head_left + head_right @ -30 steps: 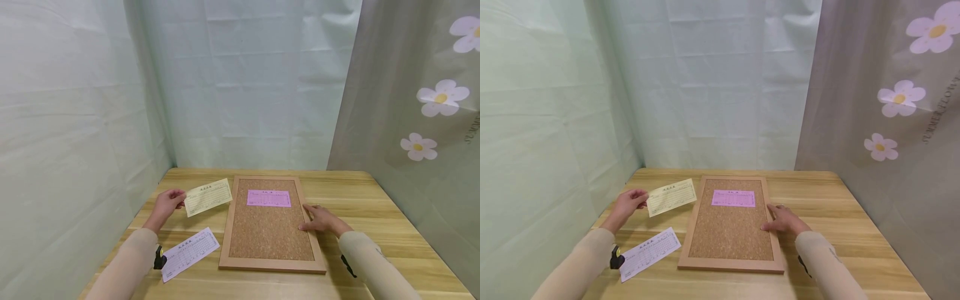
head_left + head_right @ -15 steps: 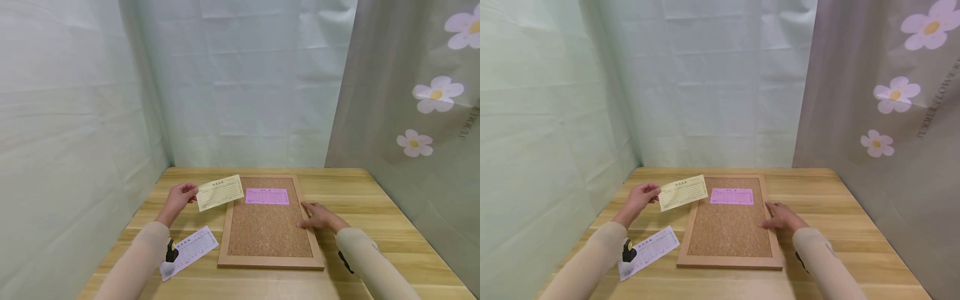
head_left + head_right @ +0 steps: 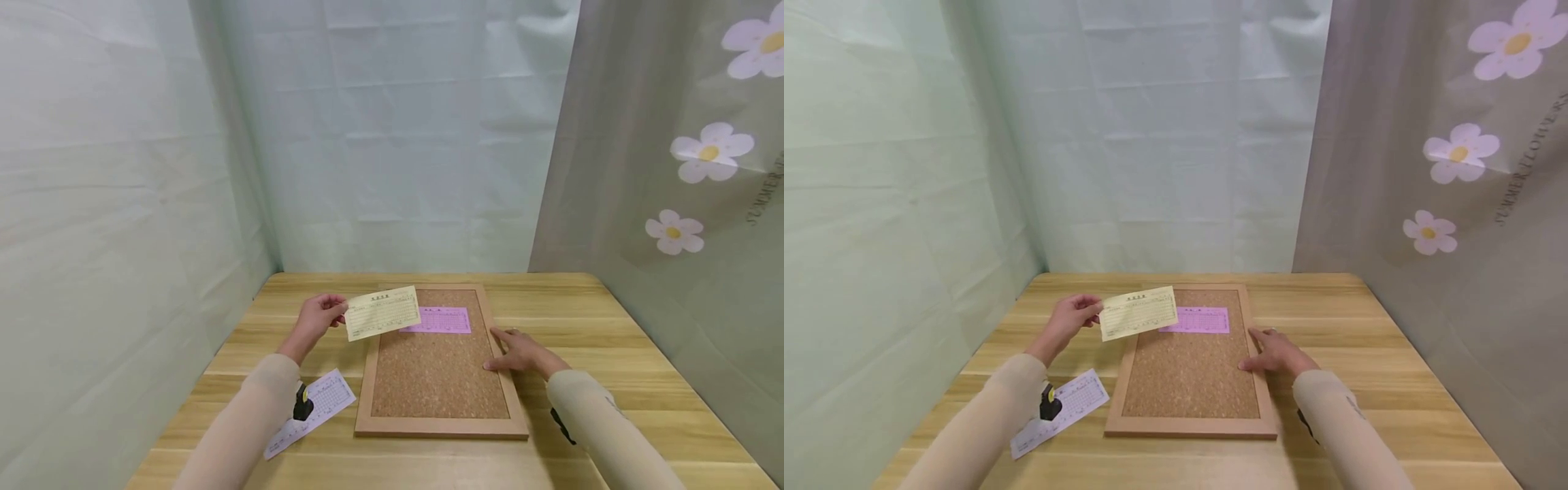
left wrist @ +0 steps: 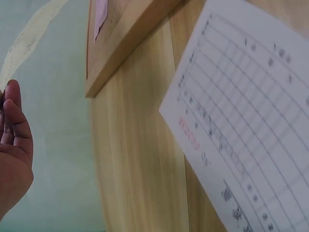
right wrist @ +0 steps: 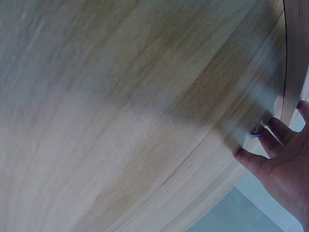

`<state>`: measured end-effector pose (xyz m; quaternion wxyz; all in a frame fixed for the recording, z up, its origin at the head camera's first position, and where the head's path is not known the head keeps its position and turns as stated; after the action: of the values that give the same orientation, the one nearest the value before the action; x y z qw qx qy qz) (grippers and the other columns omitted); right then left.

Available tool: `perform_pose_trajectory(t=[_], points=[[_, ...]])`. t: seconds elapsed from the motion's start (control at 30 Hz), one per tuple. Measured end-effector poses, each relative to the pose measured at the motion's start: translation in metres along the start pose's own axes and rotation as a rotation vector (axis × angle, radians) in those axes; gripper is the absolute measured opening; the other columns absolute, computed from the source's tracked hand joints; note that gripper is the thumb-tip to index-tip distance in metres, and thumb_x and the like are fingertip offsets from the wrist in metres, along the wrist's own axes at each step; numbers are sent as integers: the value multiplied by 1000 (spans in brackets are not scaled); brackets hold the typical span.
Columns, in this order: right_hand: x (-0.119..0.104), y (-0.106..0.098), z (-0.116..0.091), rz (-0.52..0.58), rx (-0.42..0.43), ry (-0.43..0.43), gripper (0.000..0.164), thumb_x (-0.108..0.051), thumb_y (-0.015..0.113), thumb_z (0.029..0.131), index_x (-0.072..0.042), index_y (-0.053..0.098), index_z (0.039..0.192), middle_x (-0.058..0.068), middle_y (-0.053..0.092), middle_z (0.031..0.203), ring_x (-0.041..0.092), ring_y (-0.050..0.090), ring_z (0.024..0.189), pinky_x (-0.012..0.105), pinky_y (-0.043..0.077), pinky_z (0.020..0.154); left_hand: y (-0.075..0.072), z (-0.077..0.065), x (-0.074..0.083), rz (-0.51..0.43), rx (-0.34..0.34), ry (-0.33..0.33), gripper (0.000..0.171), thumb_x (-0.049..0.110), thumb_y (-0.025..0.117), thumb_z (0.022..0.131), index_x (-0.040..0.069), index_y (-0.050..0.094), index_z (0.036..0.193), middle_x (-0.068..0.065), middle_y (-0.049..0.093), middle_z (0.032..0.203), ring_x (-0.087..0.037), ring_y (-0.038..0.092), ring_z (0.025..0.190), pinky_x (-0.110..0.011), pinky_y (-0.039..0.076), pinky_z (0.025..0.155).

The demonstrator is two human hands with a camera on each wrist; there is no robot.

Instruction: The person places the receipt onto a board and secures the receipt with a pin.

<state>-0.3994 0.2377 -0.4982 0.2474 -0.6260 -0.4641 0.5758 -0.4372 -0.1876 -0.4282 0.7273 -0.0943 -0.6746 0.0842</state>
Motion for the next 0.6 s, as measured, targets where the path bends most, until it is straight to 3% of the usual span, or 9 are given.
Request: perform_pose_trajectory(t=[0.6], points=[[-3,-2,-2,-25,33,-26,102,-53,79,78,-3,32,154,36,31,149,56,28,136,67,30,103,52,2,10,-40,-94,4,17,8,66,96,-4,66,109,-10,68,89,-19,64,71,-32,51,67]])
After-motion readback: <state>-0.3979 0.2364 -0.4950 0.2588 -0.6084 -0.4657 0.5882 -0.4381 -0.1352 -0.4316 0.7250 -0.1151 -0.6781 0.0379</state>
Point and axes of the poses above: each hand's wrist, its own z-axis towards the middle knuckle, its own y-axis out of the palm, x = y × z, the point moved 8 cm from there along z, towards the middle knuckle
